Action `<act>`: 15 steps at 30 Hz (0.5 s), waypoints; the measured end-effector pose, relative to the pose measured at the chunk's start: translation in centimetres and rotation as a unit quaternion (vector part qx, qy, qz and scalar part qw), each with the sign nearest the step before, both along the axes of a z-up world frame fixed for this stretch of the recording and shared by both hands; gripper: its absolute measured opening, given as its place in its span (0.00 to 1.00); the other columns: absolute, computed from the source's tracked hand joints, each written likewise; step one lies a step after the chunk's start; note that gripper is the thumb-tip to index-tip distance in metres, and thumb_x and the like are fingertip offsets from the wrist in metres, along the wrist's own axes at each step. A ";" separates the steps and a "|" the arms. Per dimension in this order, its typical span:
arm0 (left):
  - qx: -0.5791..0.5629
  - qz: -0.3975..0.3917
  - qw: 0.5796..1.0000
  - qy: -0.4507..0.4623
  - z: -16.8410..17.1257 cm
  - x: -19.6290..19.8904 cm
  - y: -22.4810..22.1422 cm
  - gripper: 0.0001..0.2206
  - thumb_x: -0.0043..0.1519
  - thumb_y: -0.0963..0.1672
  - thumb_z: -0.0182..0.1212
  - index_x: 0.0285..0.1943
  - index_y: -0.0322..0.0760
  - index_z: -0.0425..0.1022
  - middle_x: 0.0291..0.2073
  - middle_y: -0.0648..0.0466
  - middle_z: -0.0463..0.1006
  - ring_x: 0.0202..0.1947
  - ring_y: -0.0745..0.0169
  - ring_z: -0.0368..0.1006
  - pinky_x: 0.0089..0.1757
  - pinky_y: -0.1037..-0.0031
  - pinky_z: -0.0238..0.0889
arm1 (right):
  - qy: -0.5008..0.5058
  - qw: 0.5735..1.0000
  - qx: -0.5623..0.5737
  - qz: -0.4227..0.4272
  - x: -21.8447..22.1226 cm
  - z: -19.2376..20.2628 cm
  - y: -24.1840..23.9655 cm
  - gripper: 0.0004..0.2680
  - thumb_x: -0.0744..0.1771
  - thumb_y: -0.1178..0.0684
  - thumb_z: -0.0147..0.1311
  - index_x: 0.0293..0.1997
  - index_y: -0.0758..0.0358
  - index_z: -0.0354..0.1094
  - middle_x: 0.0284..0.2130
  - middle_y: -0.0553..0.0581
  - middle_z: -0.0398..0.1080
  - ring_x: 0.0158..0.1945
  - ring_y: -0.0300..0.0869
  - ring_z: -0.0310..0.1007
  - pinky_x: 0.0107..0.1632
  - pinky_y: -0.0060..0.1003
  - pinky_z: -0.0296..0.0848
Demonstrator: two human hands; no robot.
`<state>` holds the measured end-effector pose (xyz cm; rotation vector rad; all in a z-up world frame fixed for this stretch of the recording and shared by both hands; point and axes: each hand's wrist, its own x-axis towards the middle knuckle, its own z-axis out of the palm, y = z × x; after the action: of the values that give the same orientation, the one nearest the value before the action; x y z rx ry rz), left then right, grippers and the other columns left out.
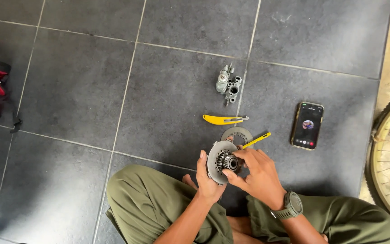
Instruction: Cleaning and inspecting a motorcycle clutch housing using a scraper while sitting on the floor
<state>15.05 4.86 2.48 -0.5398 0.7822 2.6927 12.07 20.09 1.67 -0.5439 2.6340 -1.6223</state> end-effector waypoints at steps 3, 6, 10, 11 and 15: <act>-0.017 0.020 1.000 -0.006 -0.2 -0.4 0.2 0.32 0.70 0.55 0.33 0.74 0.28 0.60 0.65 0.43 0.68 0.62 0.53 0.65 0.62 0.61 0.56 | -0.019 1.000 -0.016 0.000 -0.4 -0.8 -0.1 0.18 0.58 0.46 0.70 0.44 0.62 0.70 0.29 0.53 0.73 0.28 0.42 0.69 0.37 0.36 0.69; -0.002 0.021 0.999 -0.037 -0.3 -0.7 0.3 0.33 0.68 0.56 0.37 0.74 0.29 0.60 0.64 0.41 0.68 0.62 0.51 0.66 0.62 0.58 0.58 | -0.016 0.999 -0.031 0.000 -0.6 -1.3 0.0 0.19 0.57 0.46 0.70 0.46 0.64 0.69 0.33 0.54 0.75 0.29 0.43 0.69 0.38 0.36 0.69; -0.042 0.030 0.998 -0.033 -0.4 -0.7 0.5 0.32 0.69 0.55 0.36 0.73 0.27 0.61 0.66 0.46 0.67 0.65 0.54 0.63 0.63 0.61 0.55 | -0.023 0.998 -0.043 0.026 -0.9 -1.6 0.1 0.19 0.58 0.48 0.68 0.50 0.64 0.69 0.31 0.53 0.71 0.29 0.43 0.64 0.37 0.36 0.67; -0.043 0.025 0.998 -0.032 -0.4 -0.8 0.5 0.32 0.70 0.55 0.35 0.73 0.27 0.61 0.65 0.45 0.68 0.64 0.54 0.64 0.63 0.62 0.55 | -0.015 0.998 -0.049 0.029 -1.1 -1.5 0.1 0.19 0.58 0.50 0.67 0.51 0.64 0.68 0.33 0.53 0.72 0.29 0.43 0.63 0.37 0.35 0.67; -0.026 0.008 0.998 -0.053 -0.9 -1.0 0.2 0.33 0.68 0.56 0.35 0.76 0.32 0.57 0.63 0.42 0.69 0.61 0.52 0.66 0.59 0.60 0.60 | -0.007 0.998 -0.053 0.035 -1.2 -1.7 0.0 0.19 0.59 0.50 0.66 0.52 0.64 0.69 0.29 0.52 0.67 0.29 0.42 0.61 0.37 0.35 0.66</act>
<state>14.09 5.07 1.60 -0.6988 0.8245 2.6402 10.83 20.07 -0.06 -0.6181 2.5015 -1.7458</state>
